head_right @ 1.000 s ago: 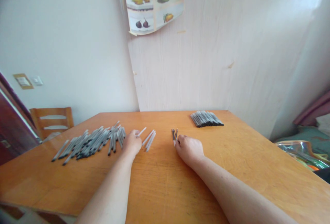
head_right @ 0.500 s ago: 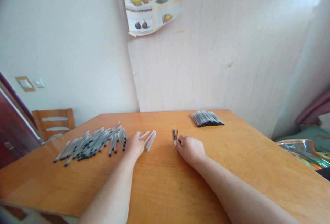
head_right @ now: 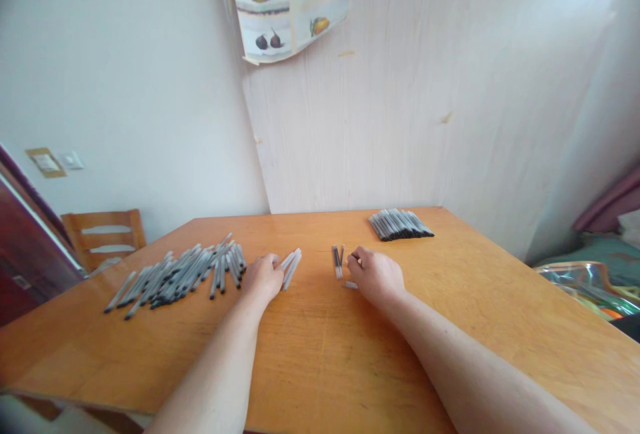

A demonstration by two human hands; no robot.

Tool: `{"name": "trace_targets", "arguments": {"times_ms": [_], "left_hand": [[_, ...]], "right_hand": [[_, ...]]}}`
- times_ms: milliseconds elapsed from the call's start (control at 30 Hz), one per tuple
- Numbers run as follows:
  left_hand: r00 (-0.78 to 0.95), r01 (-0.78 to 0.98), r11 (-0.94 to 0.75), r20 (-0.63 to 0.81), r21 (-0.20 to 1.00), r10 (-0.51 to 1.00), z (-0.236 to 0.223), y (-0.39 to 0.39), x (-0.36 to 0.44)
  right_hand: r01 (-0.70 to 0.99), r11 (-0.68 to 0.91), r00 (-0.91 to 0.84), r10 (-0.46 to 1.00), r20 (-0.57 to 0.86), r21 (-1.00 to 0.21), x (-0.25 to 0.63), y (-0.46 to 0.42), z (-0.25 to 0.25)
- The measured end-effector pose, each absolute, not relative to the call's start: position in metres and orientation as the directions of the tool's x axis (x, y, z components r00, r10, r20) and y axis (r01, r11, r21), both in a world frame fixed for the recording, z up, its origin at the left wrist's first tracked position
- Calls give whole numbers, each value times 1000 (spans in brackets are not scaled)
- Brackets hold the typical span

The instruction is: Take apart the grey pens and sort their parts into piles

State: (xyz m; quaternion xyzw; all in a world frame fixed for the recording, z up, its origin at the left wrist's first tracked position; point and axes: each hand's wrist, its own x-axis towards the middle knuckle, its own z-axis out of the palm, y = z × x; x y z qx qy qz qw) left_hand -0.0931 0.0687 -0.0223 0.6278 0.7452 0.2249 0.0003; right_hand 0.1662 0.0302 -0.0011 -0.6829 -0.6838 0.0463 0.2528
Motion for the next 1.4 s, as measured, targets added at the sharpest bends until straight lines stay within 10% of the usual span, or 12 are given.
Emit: {"name": "trace_targets", "arguments": {"times_ms": [1400], "left_hand": [[-460, 878, 384, 285, 284, 841, -13, 55, -95]], "right_hand": [[877, 147, 18, 942, 336, -458, 174, 29, 0]]}}
